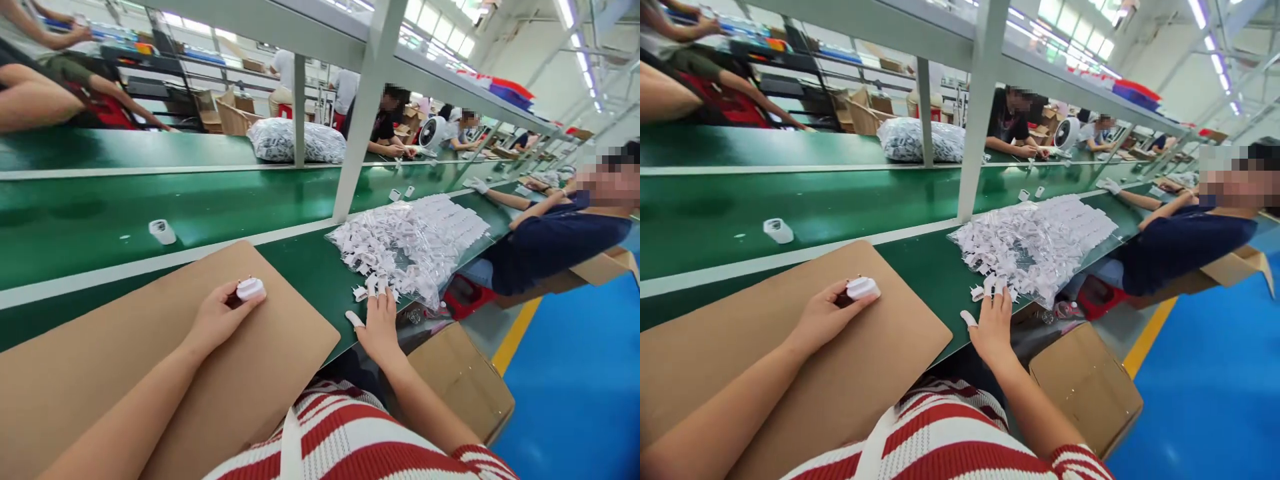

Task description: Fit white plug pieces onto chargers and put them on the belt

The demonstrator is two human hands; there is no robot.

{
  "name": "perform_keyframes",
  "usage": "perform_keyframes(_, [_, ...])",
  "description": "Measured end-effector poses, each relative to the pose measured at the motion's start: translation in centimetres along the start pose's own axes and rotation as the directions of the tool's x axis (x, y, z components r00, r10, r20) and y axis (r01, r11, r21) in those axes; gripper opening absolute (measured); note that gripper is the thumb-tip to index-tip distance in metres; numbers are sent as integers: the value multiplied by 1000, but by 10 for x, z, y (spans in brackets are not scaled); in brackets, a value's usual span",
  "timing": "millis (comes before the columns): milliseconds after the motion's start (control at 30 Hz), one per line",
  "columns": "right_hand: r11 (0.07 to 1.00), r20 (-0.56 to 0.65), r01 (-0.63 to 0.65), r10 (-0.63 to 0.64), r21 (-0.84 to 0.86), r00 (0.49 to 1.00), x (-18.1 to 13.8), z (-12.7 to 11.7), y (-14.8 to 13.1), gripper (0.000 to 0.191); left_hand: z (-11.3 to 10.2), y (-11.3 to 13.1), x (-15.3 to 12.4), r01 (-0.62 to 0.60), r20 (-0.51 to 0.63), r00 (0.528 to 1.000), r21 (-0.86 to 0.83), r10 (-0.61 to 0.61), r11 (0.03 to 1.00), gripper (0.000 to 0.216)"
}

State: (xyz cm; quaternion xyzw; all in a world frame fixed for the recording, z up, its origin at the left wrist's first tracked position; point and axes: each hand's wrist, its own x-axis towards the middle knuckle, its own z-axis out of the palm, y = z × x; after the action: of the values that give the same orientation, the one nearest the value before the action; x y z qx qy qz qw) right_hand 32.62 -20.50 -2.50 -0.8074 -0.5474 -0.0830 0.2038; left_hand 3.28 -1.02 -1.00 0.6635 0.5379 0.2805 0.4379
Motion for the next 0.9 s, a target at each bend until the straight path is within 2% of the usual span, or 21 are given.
perform_keyframes(67, [1000, 47, 11, -11, 14, 999, 8, 6, -10, 67, 0, 1, -1, 11, -12, 1000, 22, -11, 1000, 68])
perform_keyframes(133, [995, 95, 75, -81, 59, 992, 23, 12, -28, 65, 0, 1, -4, 20, -18, 1000, 39, -20, 999, 68])
perform_keyframes(233, [968, 197, 208, -233, 141, 952, 54, 16, -54, 70, -1, -1, -7, 3, -36, 999, 57, -1, 998, 68])
perform_keyframes(300, [953, 247, 254, -289, 163, 925, 79, 14, -64, 73, -1, -2, -7, -28, -42, 999, 62, 31, 998, 68])
perform_keyframes(367, [956, 258, 251, -284, 155, 923, 105, 8, -66, 67, -1, -3, -7, -75, -39, 996, 62, 78, 995, 66])
perform_keyframes(467, [981, 231, 160, -182, 110, 956, 144, -3, -61, 55, 1, -7, -4, -162, -30, 986, 89, 165, 983, 60])
perform_keyframes(567, [993, 231, 93, -107, 72, 967, 173, -8, -66, 55, 3, -9, -1, -196, -35, 979, 138, 202, 971, 51])
perform_keyframes(633, [982, 250, 165, -184, 95, 951, 180, -4, -77, 57, 3, -7, 2, -174, -37, 983, 144, 181, 974, 50])
perform_keyframes(733, [924, 313, 346, -380, 161, 870, 172, 8, -95, 51, 0, 1, 16, -125, -45, 990, 151, 133, 981, 50])
perform_keyframes(800, [891, 361, 413, -454, 187, 815, 162, 18, -103, 43, -5, 9, 38, -100, -97, 988, 177, 119, 979, 45])
perform_keyframes(900, [879, 375, 432, -478, 203, 795, 150, 28, -107, 39, -18, 22, 90, -67, -197, 974, 235, 114, 970, 30])
